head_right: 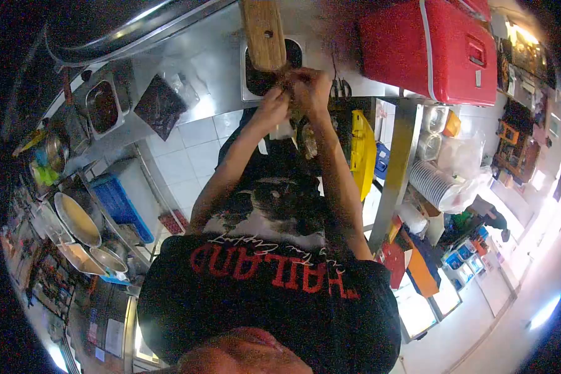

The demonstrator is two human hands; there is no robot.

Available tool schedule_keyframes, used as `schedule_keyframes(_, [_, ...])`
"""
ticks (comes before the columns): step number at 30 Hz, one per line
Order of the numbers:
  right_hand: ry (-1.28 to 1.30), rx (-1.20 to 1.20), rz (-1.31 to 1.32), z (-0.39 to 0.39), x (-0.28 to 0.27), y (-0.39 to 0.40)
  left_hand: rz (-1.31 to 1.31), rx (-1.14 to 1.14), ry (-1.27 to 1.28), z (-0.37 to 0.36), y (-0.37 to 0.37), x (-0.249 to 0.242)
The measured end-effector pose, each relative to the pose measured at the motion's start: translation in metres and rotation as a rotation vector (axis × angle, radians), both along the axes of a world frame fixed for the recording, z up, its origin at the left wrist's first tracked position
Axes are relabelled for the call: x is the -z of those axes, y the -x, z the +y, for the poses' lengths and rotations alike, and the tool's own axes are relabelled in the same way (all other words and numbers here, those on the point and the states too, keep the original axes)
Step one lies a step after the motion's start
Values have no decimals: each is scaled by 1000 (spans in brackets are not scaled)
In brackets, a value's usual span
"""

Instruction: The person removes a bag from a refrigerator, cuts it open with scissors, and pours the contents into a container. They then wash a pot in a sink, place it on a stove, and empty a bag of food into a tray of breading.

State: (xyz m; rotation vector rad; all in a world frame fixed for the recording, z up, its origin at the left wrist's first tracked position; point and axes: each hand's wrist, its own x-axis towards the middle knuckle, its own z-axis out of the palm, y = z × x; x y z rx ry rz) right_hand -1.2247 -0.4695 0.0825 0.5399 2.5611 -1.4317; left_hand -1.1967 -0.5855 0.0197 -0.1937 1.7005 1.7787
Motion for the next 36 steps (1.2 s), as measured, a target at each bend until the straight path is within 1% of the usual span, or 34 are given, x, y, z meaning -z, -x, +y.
schedule_keyframes(1, [126,42,-14,6,12,1,-131,-57,-100,0,0,-7])
schedule_keyframes(2, [254,83,-26,8,15,4,-164,-104,-247,-5,4,-22])
schedule_keyframes(3, [283,69,-71,13,15,5,-199,-151,-395,-9,7,-29])
schedule_keyframes(5, [341,40,-165,15,5,9,-285,-170,-499,-12,4,-15])
schedule_keyframes(6, [417,78,-156,13,4,8,-327,-183,-551,-13,4,-9])
schedule_keyframes(8, [565,153,-138,9,1,5,-356,-221,-461,-13,7,-7])
schedule_keyframes(9, [543,129,-142,8,-4,2,-371,-239,-416,-13,7,-6])
schedule_keyframes(11, [497,81,-148,5,-19,-3,-371,-309,-313,-12,11,-25])
schedule_keyframes(12, [399,-3,-146,7,-13,-6,-369,-343,-263,-10,13,-32])
schedule_keyframes(14, [199,-163,-142,12,4,-19,-262,-392,-273,-5,12,-24])
schedule_keyframes(15, [277,-51,-161,12,8,-23,-208,-417,-278,-2,11,-19])
schedule_keyframes(17, [434,169,-198,-2,7,-28,-251,-484,-208,2,10,-21])
schedule_keyframes(18, [412,194,-175,-8,6,-28,-271,-518,-171,3,10,-21])
schedule_keyframes(20, [367,254,-128,-19,-4,-24,-234,-477,-182,-1,11,-28])
schedule_keyframes(21, [245,196,-6,-18,2,-25,-214,-458,-189,-3,12,-30])
schedule_keyframes(23, [1,75,230,-17,14,-25,-77,-366,-89,-4,8,-16])
schedule_keyframes(24, [-16,92,229,-16,18,-24,-6,-321,-40,-4,8,-9])
schedule_keyframes(27, [-63,140,220,-18,18,-22,389,-218,206,-7,13,-40])
schedule_keyframes(29, [-89,161,219,-18,20,-21,456,-119,364,-9,11,-36])
schedule_keyframes(30, [-88,165,177,-17,20,-20,491,-71,442,-9,12,-34])
schedule_keyframes(33, [-109,153,84,-17,11,-14,520,-30,484,-8,16,-52])
schedule_keyframes(36, [-168,113,61,-14,10,-9,579,24,550,-7,12,-46])
